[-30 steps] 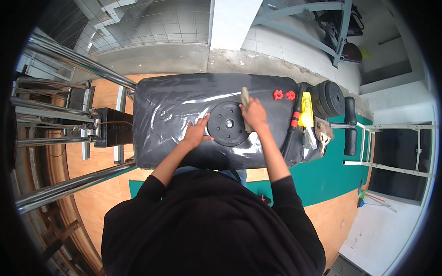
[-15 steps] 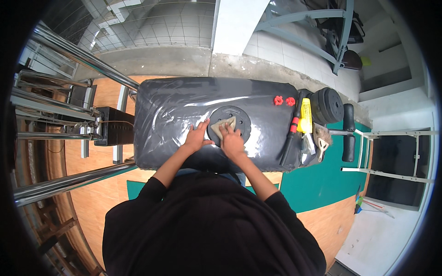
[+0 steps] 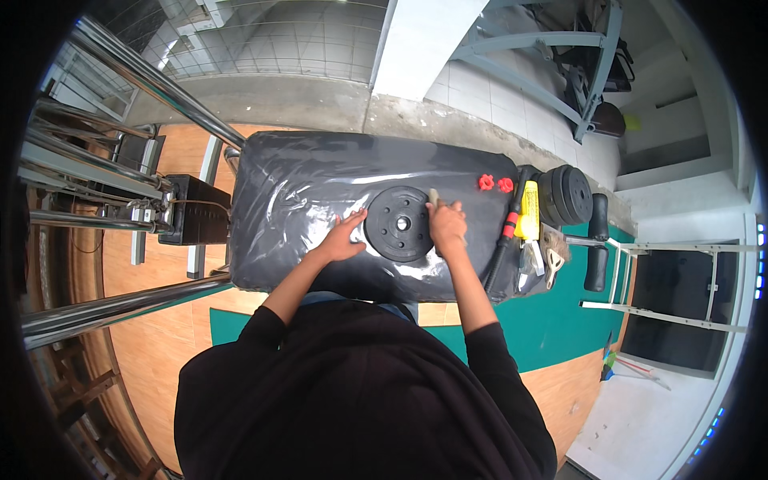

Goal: The person wipes a weight plate with a cloth, then assembles a dumbbell by sliding multiple weight plates onto a bar and securing them with red collars. The completed dumbbell is placed on the floor alongside other dumbbells.

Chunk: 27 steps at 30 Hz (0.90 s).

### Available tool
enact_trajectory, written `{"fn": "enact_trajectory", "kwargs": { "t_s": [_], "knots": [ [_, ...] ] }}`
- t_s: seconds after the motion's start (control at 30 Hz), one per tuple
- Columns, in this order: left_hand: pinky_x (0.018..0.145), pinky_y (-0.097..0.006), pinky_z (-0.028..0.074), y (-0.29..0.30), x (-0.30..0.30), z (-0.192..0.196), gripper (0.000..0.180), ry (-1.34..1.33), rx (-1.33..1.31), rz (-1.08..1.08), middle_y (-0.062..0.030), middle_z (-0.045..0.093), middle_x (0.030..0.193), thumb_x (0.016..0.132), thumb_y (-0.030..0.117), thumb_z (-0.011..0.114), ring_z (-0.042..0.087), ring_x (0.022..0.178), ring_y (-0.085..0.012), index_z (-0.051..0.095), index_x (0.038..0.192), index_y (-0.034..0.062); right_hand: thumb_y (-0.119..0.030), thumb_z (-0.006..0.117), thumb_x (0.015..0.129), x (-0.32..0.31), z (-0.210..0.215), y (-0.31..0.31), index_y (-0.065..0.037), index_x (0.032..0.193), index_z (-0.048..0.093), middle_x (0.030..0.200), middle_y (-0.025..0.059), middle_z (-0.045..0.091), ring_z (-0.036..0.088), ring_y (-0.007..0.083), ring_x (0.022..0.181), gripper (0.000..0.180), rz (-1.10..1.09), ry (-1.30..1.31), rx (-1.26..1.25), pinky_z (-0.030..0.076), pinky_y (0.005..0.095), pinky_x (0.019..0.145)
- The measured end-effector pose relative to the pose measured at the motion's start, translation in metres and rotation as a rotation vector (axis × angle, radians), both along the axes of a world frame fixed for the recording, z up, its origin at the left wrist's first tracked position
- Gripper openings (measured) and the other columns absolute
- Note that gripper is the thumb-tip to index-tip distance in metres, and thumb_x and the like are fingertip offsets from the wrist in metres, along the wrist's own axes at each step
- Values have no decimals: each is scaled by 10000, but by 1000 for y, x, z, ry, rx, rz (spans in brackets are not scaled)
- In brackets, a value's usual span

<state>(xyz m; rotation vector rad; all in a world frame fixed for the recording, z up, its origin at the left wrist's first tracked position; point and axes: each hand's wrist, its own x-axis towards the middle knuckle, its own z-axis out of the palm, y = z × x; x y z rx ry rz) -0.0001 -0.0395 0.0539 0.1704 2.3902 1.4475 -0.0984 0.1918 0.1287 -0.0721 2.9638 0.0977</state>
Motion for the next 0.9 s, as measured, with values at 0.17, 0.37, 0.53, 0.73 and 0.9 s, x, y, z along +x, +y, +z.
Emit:
{"fn": "enact_trajectory", "kwargs": {
  "t_s": [0.17,0.37,0.53,0.73,0.9],
  "knots": [
    [1122,-539,19,-3,2,-8,819,-20,51,27,-103,239,1513,744,192,653,163,1412,-287,251,1452,110,-341,474,934,12,-30,-69,-18,1255,496,1118,130,522,566,297,1019,457,294,127,150,556,353,706],
    [1126,-540,11,-10,-2,-21,708,-59,8,-109,-181,312,1455,744,169,641,216,1385,-321,357,1384,65,-279,511,905,63,-34,-111,-95,1197,577,1077,105,541,591,288,927,352,587,57,-80,549,360,689],
    [1124,-544,-2,-17,5,-17,670,-12,43,-128,-165,271,1482,738,121,623,185,1401,-296,399,1365,54,-349,528,910,51,3,-86,-56,1103,638,1030,153,614,611,326,937,368,382,-354,-569,496,379,785],
    [1131,-492,-32,-21,2,-21,635,-55,135,-77,-70,146,1544,806,66,520,95,1429,-234,335,1414,54,-417,504,909,-13,34,-57,-53,1096,640,1045,194,633,630,354,876,431,31,-154,-550,483,417,803],
    [1140,-458,-41,-17,-2,-11,485,-101,154,-81,-72,155,1541,938,153,293,110,1426,-208,340,1410,51,-343,513,907,5,-26,-78,-65,1168,596,1125,138,615,594,359,987,391,370,243,-123,517,437,784]
  ]
}}
